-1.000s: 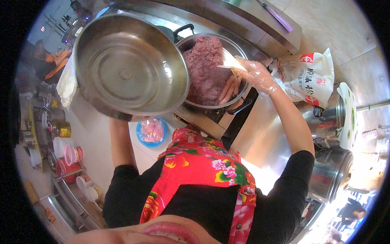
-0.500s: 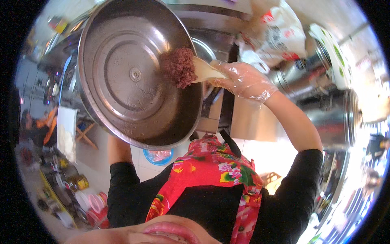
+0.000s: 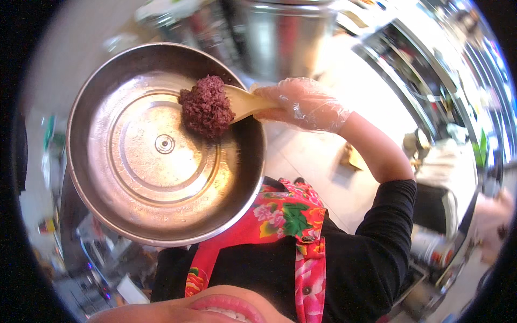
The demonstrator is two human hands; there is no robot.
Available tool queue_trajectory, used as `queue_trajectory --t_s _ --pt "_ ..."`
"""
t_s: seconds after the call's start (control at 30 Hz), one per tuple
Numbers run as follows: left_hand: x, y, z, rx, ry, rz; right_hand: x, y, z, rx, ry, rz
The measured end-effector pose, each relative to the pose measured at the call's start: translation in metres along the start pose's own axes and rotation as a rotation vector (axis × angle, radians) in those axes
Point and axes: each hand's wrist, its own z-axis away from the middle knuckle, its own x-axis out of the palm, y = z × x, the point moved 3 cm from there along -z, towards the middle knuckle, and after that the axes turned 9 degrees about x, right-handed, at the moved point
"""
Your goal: The person prepares a rice roll by placing a sheet of nori on a tray, adding cooked rice, then layering fried fish, sauce, a halved boiled egg, shredded vegetables, and a condiment. The person uses a spatula, tongs, and a spoon to handle ingredients and arrange them on the nori.
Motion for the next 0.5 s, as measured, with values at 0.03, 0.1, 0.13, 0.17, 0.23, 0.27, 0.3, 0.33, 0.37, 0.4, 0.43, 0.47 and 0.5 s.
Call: queue_trajectory --t_s 0.03,0.1,0.13,0.17,0.23,0.27,0.3,0.33,0.37,0.4,0.43,0.47,0.5 --pt "0.007 -0.006 -0.011 -0.040 -0.045 -0.039 -0.003 0.001 0.008 0.026 0.069 -0.065" --pt "0.037 0.000 -0.039 -0.082 -0.201 -0.104 0.002 0.001 0.016 0.283 0.074 0.190" --pt "0.059 0.011 -0.053 -0.090 -0.303 -0.118 0.005 -0.003 0.018 0.324 0.087 0.173" --pt "0.081 0.025 -0.066 -0.091 -0.401 -0.132 0.015 -0.012 0.015 0.384 0.081 0.179" --pt "0.135 0.057 -0.083 -0.094 -0.632 -0.122 0.029 -0.028 0.006 0.463 0.085 0.159" --pt "0.162 0.070 -0.085 -0.108 -0.730 -0.112 0.036 -0.037 0.000 0.471 0.122 0.126" --pt "0.187 0.081 -0.081 -0.126 -0.819 -0.103 0.040 -0.041 -0.003 0.570 0.108 0.097" --pt "0.209 0.089 -0.076 -0.154 -0.891 -0.086 0.044 -0.045 -0.006 0.607 0.106 0.063" --pt "0.229 0.093 -0.066 -0.176 -0.948 -0.067 0.045 -0.043 -0.007 0.715 0.094 0.092" --pt "0.246 0.097 -0.057 -0.200 -0.996 -0.050 0.046 -0.044 -0.011 0.705 0.133 0.071" --pt "0.261 0.099 -0.048 -0.224 -1.039 -0.021 0.045 -0.041 -0.012 0.705 0.176 0.078" --pt "0.272 0.102 -0.042 -0.245 -1.070 0.003 0.046 -0.036 -0.013 0.751 0.172 0.100" --pt "0.282 0.104 -0.037 -0.262 -1.094 0.029 0.046 -0.033 -0.016 0.698 0.179 0.184"
